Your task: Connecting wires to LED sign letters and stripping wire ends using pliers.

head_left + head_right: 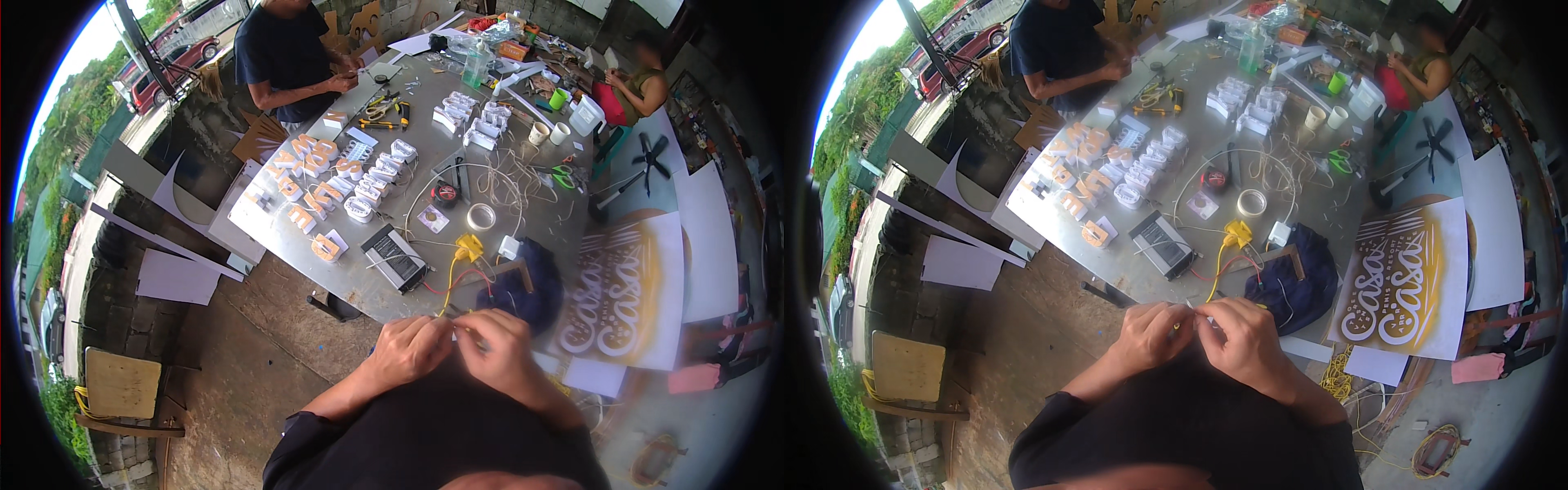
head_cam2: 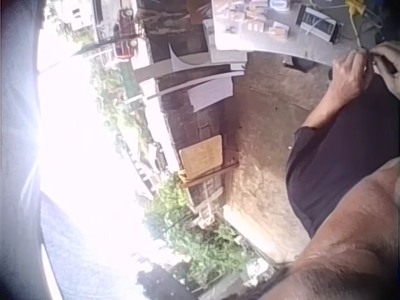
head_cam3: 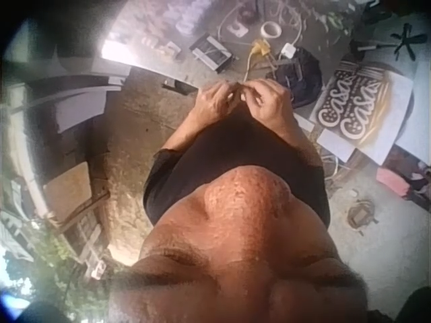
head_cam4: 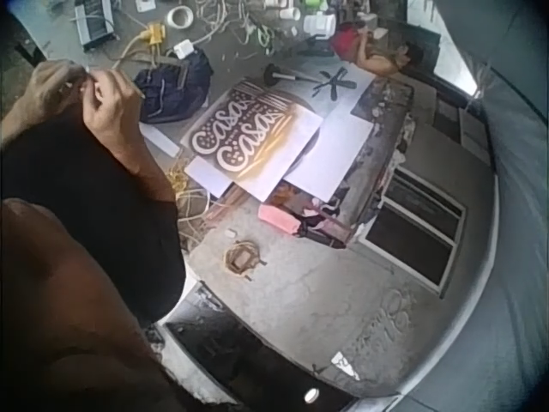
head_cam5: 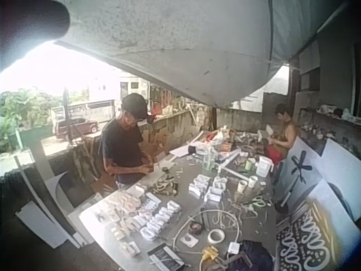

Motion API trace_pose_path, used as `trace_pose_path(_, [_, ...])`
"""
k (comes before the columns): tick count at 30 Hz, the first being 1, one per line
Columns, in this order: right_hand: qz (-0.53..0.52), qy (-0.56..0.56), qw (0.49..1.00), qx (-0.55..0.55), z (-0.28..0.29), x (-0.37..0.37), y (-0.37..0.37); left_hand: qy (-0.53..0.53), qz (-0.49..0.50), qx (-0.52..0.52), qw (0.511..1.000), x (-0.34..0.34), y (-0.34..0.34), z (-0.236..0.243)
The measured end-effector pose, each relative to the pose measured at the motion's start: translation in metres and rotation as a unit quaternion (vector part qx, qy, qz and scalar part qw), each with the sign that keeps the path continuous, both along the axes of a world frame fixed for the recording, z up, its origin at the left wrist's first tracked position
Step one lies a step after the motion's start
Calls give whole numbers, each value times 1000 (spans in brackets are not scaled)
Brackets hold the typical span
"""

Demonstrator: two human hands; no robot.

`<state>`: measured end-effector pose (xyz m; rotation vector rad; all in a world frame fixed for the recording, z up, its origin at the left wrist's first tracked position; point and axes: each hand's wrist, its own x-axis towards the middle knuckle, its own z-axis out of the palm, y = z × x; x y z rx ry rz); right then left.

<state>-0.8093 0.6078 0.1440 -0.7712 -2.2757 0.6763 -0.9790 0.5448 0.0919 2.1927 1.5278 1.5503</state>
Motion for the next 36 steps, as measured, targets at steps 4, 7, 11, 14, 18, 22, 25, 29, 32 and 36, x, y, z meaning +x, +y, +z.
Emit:
trace_pose_path(4, [3,11,996,-92,0,3,2,42,-12,38,998,-1,3,-3])
trace_pose_path(7, [14,-5,996,-90,-3,4,3,58,-20,45,997,-2,3,-6])
trace_pose_path(11, [13,-19,997,-72,-10,5,6,66,-31,51,996,-3,6,-12])
trace_pose_path(14, [12,-15,995,-97,-14,6,7,77,-35,51,995,-2,7,-15])
trace_pose_path(18, [32,23,990,-135,-15,9,8,-11,-35,-1,999,0,4,-16])
trace_pose_path(22, [18,47,983,-176,-17,11,3,-268,-62,-225,935,12,-5,-19])
trace_pose_path(25, [17,63,984,-164,-19,12,1,-377,-75,-272,882,21,-6,-24])
trace_pose_path(29, [2,60,994,-89,-21,15,1,-408,-86,-299,858,24,-4,-27])
trace_pose_path(32, [0,33,999,-19,-24,16,1,-355,-81,-297,883,23,-2,-23])
trace_pose_path(36, [-4,13,1000,5,-28,16,2,-273,-58,-329,902,21,1,-17])
